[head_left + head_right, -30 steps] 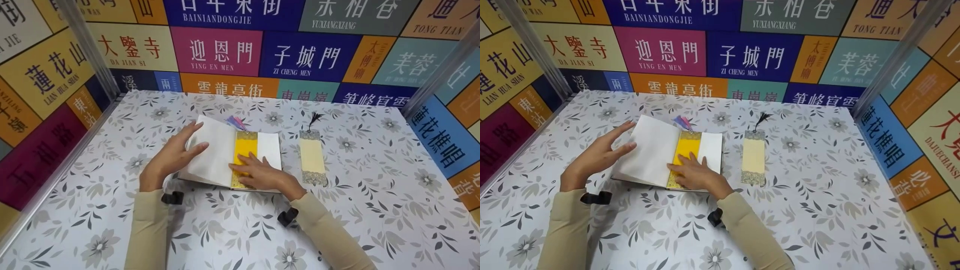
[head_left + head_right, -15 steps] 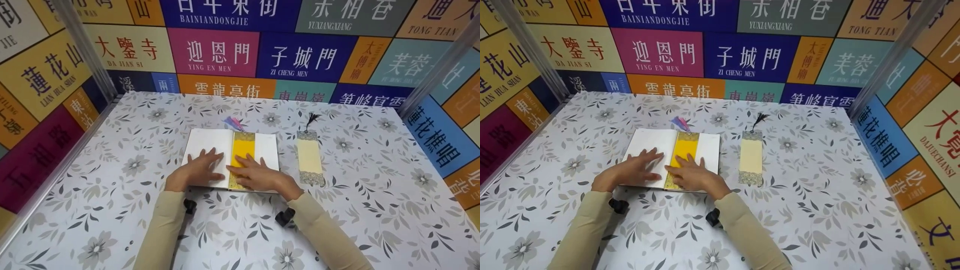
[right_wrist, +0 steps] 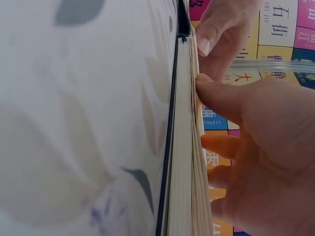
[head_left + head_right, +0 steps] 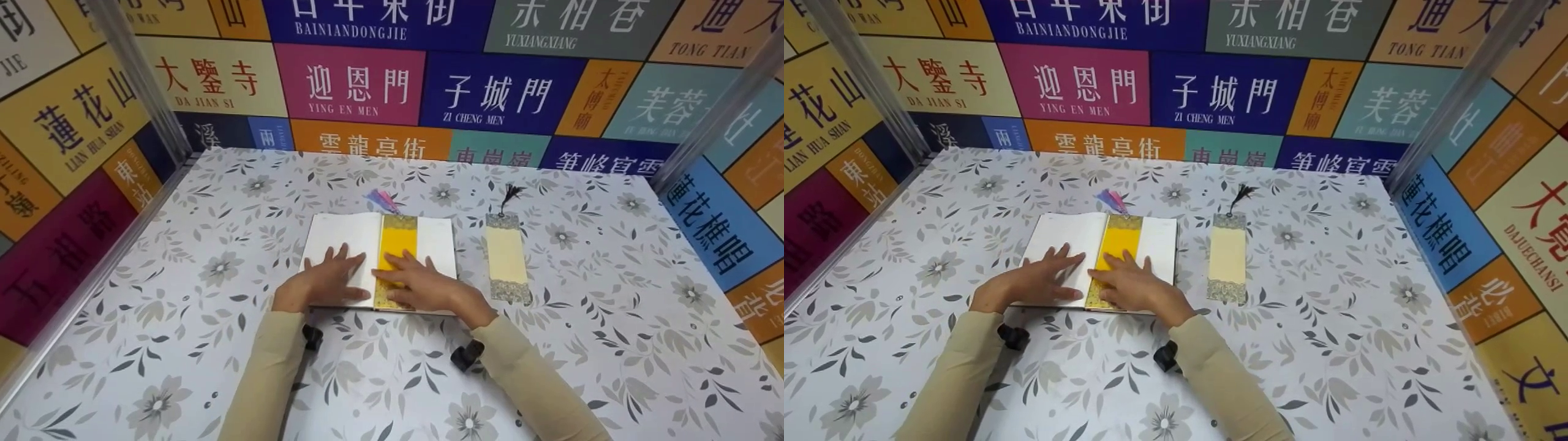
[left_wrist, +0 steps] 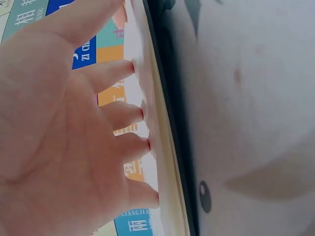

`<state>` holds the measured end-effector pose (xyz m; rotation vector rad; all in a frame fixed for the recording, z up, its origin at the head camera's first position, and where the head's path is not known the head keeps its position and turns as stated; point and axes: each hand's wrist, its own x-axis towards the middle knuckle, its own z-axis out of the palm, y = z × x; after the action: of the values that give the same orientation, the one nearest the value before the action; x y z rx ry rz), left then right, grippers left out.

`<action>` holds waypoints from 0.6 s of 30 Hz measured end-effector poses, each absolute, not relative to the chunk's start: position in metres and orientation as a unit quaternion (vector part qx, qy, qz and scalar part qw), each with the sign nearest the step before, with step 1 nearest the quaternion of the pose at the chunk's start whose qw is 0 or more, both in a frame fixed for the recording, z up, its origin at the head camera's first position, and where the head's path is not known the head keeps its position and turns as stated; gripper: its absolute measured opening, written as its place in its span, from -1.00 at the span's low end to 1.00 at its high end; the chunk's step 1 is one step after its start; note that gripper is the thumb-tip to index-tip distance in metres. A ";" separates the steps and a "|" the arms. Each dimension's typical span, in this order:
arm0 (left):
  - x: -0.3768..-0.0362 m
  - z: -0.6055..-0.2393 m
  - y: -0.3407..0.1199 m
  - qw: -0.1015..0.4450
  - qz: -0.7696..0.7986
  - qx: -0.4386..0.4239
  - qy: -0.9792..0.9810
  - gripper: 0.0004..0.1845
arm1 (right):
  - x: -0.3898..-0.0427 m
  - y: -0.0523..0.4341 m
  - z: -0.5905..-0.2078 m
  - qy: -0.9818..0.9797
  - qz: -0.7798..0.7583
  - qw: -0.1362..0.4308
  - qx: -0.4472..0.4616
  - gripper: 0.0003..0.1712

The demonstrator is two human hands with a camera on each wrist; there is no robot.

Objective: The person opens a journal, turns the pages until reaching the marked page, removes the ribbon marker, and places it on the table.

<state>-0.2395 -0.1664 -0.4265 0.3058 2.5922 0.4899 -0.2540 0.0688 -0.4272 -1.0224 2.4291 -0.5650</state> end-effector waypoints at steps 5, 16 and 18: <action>-0.241 -0.427 -0.167 0.245 0.172 0.110 0.948 -0.07 | -0.256 0.070 -0.425 0.883 -0.234 0.200 -0.355 -0.41; -0.240 -0.428 -0.163 0.249 0.186 0.091 0.946 -0.08 | -0.268 0.070 -0.425 0.908 -0.390 0.097 -0.123 -0.64; -0.240 -0.428 -0.163 0.249 0.187 0.089 0.946 -0.07 | -0.271 0.072 -0.426 0.906 -0.396 0.122 -0.083 -0.57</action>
<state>-0.2400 -0.1633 -0.4285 0.2430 2.5768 0.5100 -0.2706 0.0718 -0.4261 -0.2417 2.6449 -1.1563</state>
